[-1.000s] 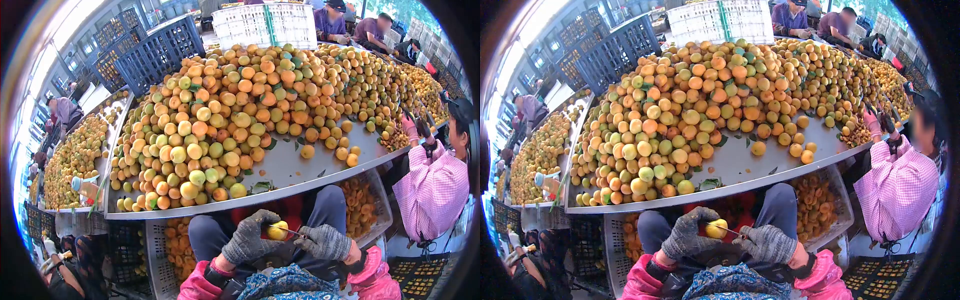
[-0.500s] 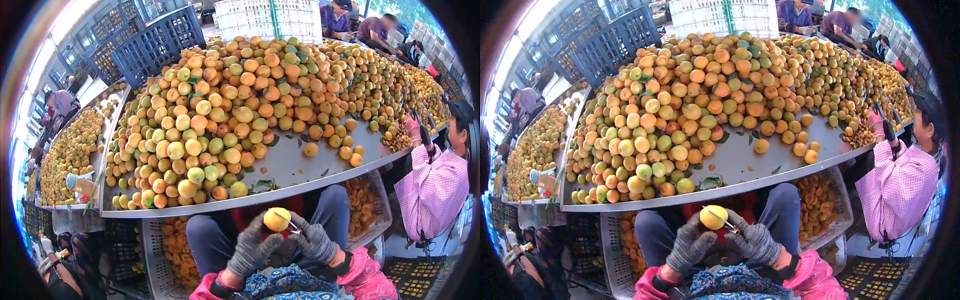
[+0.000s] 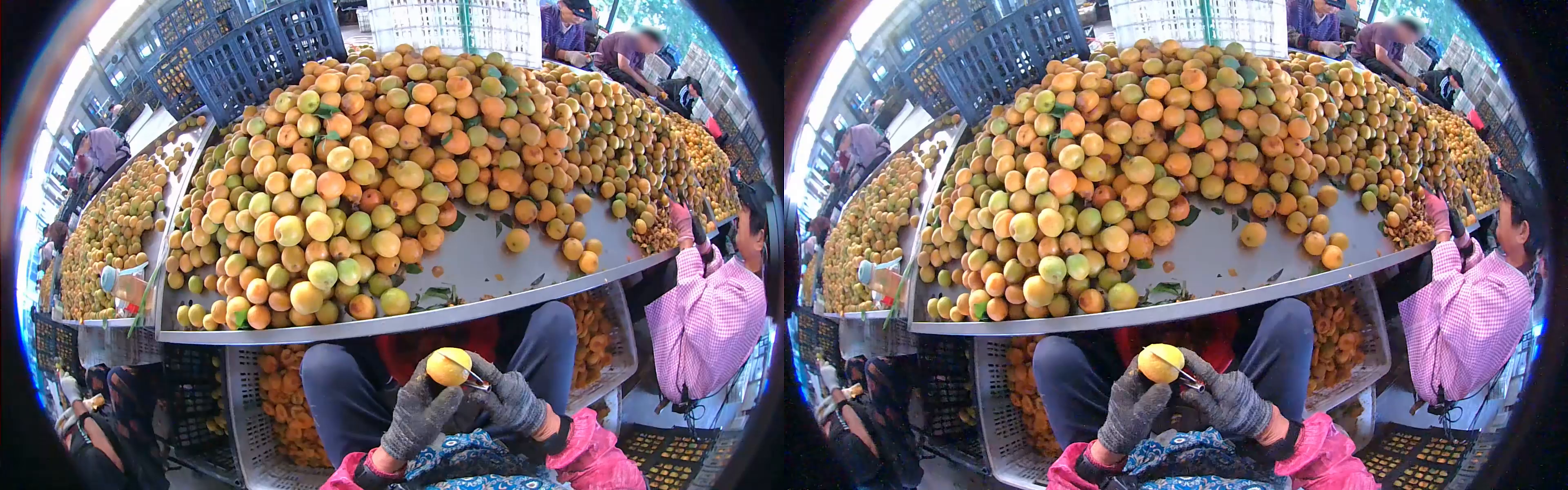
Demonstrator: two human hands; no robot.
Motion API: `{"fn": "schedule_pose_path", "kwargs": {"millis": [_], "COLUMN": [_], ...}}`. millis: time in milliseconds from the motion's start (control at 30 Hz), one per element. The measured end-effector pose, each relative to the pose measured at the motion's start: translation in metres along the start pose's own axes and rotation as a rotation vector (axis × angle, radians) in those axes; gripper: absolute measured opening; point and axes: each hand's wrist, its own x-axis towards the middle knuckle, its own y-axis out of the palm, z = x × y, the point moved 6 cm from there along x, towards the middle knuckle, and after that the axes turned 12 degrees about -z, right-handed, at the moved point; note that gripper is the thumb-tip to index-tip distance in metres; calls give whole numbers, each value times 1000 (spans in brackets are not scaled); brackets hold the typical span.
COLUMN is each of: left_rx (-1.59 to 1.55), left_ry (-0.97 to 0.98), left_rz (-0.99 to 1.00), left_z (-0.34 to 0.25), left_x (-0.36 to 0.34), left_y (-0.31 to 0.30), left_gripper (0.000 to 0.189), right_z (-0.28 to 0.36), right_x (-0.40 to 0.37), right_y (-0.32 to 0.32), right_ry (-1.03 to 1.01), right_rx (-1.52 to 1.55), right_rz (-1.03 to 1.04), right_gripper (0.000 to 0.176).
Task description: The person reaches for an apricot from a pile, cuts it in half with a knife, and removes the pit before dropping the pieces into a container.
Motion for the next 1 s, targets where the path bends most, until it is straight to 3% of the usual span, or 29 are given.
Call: {"fn": "schedule_pose_path", "kwargs": {"millis": [133,300,400,633,700,800,933,1000], "left_rx": [-16,-22,255,354,581,644,575,144], "left_ry": [14,8,164,181,341,427,361,104], "left_rz": [-44,-71,32,-41,-71,-63,-107,-99], "left_z": [5,5,-9,-16,-27,-23,-13,2], "left_x": [4,1,3,9,8,12,15,10], "left_y": [-5,-7,-4,-6,-7,-4,-6,-12], "left_gripper": [46,51,56,56,55,53,55,53], "right_z": [-9,-3,-8,-14,-15,-17,-21,-21], "right_x": [-8,-10,-12,-12,-13,-8,-6,-5], "right_y": [12,7,6,6,6,11,16,17], "right_ry": [7,5,-8,-32,-24,1,-26,-28], "right_rx": [-137,-91,-113,-201,-202,-224,-223,-197], "right_rz": [87,108,139,183,199,227,137,84], "right_gripper": [69,74,77,78,78,79,79,80]}}
